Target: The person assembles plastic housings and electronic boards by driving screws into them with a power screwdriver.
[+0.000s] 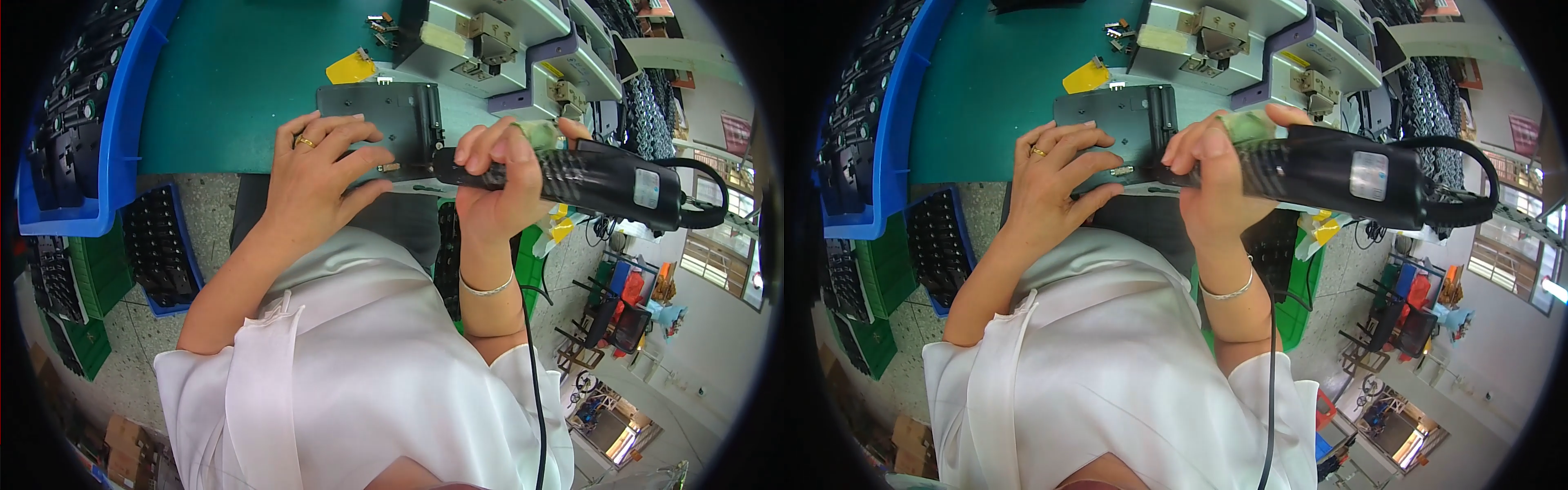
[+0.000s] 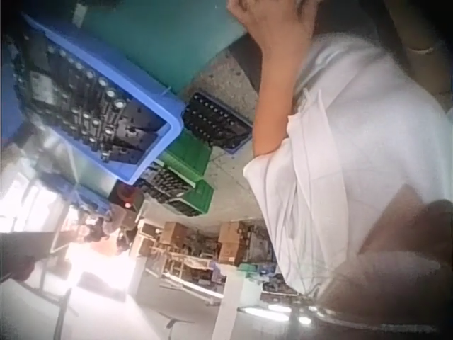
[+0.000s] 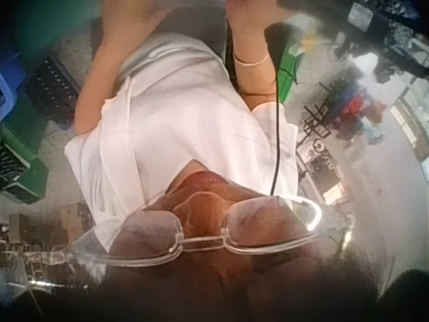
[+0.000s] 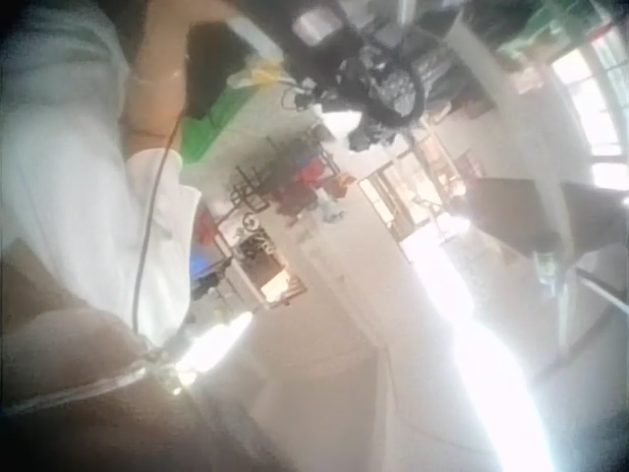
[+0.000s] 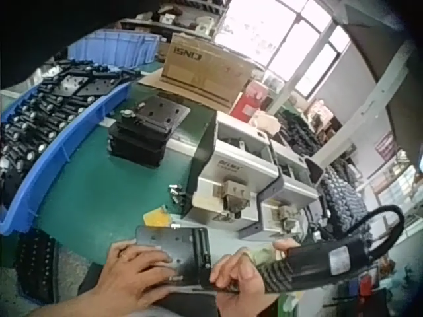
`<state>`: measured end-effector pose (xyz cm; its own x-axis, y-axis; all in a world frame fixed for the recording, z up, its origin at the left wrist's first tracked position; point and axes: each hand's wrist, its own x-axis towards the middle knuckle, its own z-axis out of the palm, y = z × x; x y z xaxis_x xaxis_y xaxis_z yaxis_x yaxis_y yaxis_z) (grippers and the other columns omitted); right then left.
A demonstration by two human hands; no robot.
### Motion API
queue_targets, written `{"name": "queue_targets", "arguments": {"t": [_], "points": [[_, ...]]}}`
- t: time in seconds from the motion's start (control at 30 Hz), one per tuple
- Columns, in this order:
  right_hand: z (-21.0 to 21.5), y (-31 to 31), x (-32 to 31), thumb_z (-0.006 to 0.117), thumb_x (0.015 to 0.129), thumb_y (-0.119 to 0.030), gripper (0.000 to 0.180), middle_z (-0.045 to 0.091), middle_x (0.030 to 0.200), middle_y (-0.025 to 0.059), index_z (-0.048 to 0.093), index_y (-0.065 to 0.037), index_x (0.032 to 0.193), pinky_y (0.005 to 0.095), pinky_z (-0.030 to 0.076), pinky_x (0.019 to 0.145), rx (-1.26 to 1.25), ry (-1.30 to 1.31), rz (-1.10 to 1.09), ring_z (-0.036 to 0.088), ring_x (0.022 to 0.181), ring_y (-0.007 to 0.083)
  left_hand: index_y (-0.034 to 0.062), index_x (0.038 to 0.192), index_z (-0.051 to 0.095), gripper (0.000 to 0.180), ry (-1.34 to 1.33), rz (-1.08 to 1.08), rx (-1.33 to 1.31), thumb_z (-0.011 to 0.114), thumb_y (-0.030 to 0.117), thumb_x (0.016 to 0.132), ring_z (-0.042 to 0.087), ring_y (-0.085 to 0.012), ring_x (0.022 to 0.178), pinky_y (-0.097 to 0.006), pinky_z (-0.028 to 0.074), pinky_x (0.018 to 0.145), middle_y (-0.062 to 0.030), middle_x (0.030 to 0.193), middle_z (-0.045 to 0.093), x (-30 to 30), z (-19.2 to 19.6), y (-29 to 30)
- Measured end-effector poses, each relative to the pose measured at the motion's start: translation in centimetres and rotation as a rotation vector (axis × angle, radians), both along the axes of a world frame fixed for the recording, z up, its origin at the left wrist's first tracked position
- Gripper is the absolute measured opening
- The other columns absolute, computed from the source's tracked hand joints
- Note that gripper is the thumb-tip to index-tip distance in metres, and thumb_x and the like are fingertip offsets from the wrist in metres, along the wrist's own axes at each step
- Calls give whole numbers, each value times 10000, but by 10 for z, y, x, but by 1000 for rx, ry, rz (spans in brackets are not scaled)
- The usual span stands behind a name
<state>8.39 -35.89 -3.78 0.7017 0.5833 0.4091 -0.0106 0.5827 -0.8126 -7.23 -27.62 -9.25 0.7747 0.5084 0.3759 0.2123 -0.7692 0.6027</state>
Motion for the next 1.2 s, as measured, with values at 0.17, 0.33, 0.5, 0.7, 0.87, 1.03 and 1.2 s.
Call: {"name": "queue_targets", "arguments": {"t": [0.17, 0.33, 0.5, 0.7, 0.87, 1.03, 1.2], "points": [[-14, -2, 2, 584, 865, -16, 462, 513, 609, 73, 303, -61, 1229, 326, 483, 488, 8, -92, 62, 492, 480, 153, 175, 828, 690, 88, -13, 58, -6, 740, 188, 757, 560, -188, 1098, -405, 314, 985, 27, 1052, 629, 4, -1, -5], [-13, -2, -1, 580, 865, 7, 465, 529, 628, 83, 293, -59, 1225, 323, 491, 500, -7, -75, 70, 505, 494, 150, 169, 820, 693, 74, -7, 78, -35, 733, 168, 757, 563, -187, 1069, -396, 315, 972, 33, 1039, 633, 6, 6, -8], [-12, 3, -2, 577, 858, 35, 477, 537, 636, 93, 280, -52, 1221, 322, 497, 510, -24, -45, 72, 519, 507, 153, 165, 815, 695, 70, -8, 87, -42, 733, 169, 756, 562, -185, 1065, -394, 314, 969, 32, 1036, 633, 9, 4, -4], [-16, 10, 4, 547, 849, 44, 452, 473, 602, 68, 300, -85, 1205, 336, 457, 457, -121, -165, 130, 461, 455, 166, 163, 814, 697, 59, -8, 83, -42, 728, 169, 763, 564, -185, 1054, -397, 311, 974, 35, 1030, 633, 11, 4, 1], [-14, 11, 1, 542, 833, 97, 422, 467, 671, 76, 307, -93, 1127, 309, 451, 470, -173, -509, 214, 492, 496, 165, 173, 869, 684, 146, 38, 25, -8, 743, 217, 743, 528, -210, 1114, -431, 288, 1006, 0, 1119, 598, 5, 18, 1], [-13, -5, -2, 568, 829, 60, 493, 448, 598, 55, 338, -131, 1220, 328, 433, 452, -53, -105, 37, 453, 463, 163, 136, 1146, 594, 572, 167, -3, -37, 825, 306, 651, 352, -331, 1319, -503, 241, 1060, -148, 1321, 449, 0, 29, 6], [23, -17, 16, 596, 853, -37, 476, 432, 540, 38, 334, -122, 1241, 334, 413, 459, 99, 110, -19, 443, 452, 169, 104, 1239, 530, 770, 295, -8, -15, 860, 354, 590, 252, -387, 1381, -523, 210, 1092, -219, 1377, 364, -7, 30, 15]]}}
